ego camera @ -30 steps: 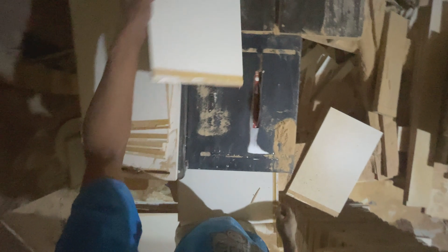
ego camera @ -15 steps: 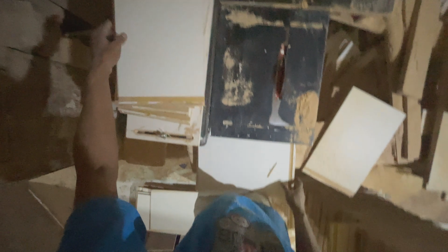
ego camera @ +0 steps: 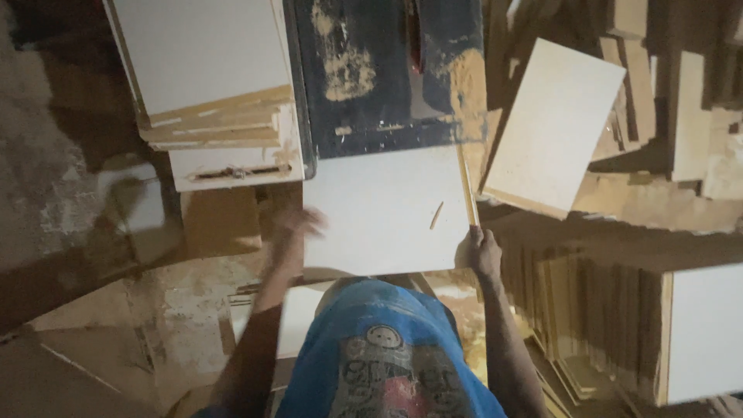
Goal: Cutting white wood panels using a table saw in a workshop environment.
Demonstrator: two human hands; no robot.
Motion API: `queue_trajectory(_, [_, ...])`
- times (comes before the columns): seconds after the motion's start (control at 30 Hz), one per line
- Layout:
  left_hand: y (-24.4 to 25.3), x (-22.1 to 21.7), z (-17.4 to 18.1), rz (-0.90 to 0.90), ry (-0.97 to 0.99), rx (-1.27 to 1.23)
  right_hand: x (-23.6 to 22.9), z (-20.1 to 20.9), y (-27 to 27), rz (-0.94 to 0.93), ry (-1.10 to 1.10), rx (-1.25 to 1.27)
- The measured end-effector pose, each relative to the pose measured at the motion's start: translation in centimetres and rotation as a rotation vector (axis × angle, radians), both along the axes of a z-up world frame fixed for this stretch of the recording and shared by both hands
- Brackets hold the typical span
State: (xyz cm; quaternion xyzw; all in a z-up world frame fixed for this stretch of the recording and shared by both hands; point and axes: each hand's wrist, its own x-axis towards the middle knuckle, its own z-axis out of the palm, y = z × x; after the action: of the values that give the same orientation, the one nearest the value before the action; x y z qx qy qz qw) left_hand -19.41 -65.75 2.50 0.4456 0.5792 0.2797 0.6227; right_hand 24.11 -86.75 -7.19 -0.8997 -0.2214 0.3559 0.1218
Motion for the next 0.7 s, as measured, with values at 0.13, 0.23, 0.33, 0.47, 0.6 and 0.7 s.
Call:
queue_trajectory(0.13, [-10.2, 6.3, 10.3, -0.736, -0.092, -0.545, -3.8, 13.3, 0.5, -0.09, 0.134, 0.116])
queue_trajectory(0.23, [-17.6, 7.6, 5.4, -0.19, -0.422, -0.853, -6.4, 17.1, -1.2, -0.123, 0.161, 0.062])
queue_trajectory(0.33, [-18.2, 7.5, 6.5, -0.23, -0.338, -0.757, -8.5, 17.9, -5.5, -0.253, 0.2, 0.187])
queue_trajectory(0.47, [-18.2, 7.6, 9.2, -0.254, -0.216, -0.626, -9.0, 17.0, -13.6, -0.401, 0.255, 0.271])
queue_trajectory(0.6, [-21.1, 7.9, 11.9, -0.269, -0.112, -0.549, -8.0, 20.1, -21.6, 0.082, 0.118, 0.262])
queue_trajectory(0.7, [-23.5, 9.0, 12.7, -0.23, -0.17, -0.568, -7.9, 17.5, -23.9, -0.242, 0.14, 0.304])
